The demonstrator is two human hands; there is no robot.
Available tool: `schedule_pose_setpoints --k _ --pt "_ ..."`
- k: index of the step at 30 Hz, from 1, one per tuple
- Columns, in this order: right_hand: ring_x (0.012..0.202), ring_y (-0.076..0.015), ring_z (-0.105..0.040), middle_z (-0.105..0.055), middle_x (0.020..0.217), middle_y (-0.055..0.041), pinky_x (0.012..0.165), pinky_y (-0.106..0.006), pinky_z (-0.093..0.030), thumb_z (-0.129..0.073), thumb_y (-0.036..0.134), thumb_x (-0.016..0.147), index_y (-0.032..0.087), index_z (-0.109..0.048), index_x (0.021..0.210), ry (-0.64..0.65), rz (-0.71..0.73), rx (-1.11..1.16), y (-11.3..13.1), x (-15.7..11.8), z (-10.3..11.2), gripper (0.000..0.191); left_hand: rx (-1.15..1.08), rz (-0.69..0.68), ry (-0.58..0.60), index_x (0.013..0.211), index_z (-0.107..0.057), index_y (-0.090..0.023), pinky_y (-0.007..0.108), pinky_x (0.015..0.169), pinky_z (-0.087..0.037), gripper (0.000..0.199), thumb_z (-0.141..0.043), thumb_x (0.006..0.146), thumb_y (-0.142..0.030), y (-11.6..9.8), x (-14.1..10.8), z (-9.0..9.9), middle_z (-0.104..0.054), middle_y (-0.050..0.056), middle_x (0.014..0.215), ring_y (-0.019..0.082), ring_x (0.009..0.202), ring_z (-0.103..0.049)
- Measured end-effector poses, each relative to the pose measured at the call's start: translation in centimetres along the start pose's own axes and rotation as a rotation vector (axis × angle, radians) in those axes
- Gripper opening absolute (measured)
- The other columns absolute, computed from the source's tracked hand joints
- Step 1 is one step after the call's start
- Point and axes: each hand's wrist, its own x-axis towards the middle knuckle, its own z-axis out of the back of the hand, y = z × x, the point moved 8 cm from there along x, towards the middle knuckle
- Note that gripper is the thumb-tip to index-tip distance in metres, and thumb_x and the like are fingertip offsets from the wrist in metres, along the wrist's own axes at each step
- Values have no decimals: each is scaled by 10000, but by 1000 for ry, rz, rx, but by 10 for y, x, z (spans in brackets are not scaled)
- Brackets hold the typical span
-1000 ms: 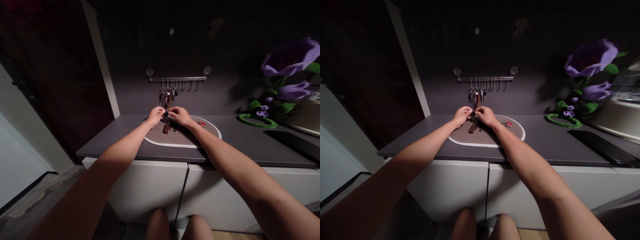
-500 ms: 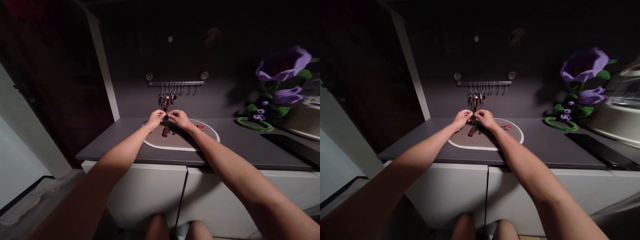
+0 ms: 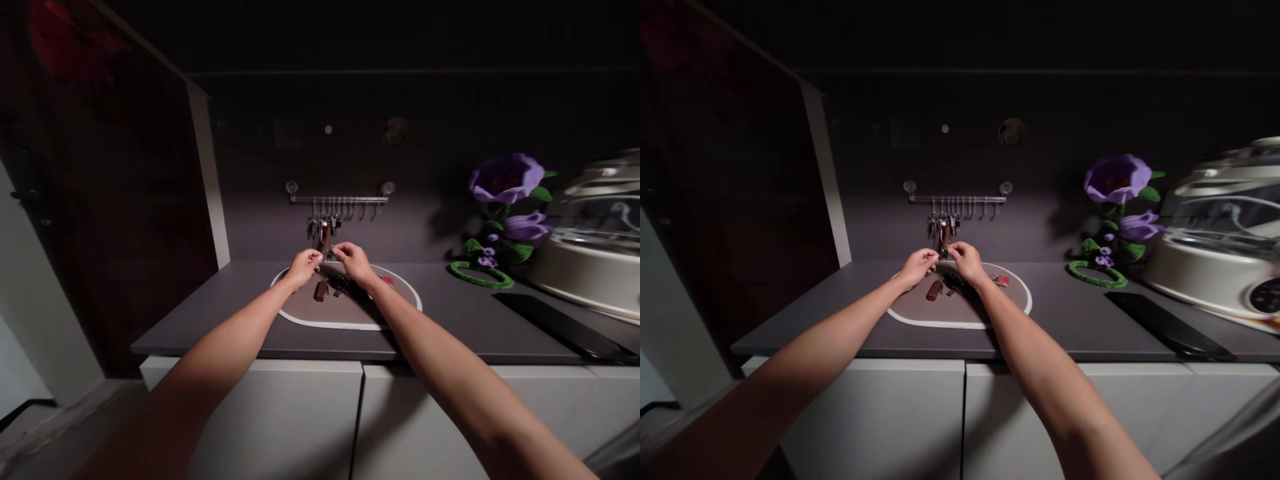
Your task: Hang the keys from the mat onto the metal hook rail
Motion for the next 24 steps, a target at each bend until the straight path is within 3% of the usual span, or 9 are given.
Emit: schedule_pose_setpoints --k 9,24 --pt "650 -85 -509 -561 702 4 639 -230 -445 -637 330 626 147 -558 710 -179 -200 383 -11 10 15 216 407 -183 96 756 -611 -132 229 622 -396 178 -447 782 -193 -13 -8 -12 -619 20 681 113 611 -521" --pt "502 -57 -464 -516 578 22 493 -185 -428 -513 177 726 143 -531 686 -394 -242 310 6 70 49 56 467 -185 140 748 -622 -136 228 646 -395 193 -437 785 -180 -11 -9 -17 -635 32 716 130 669 -546"
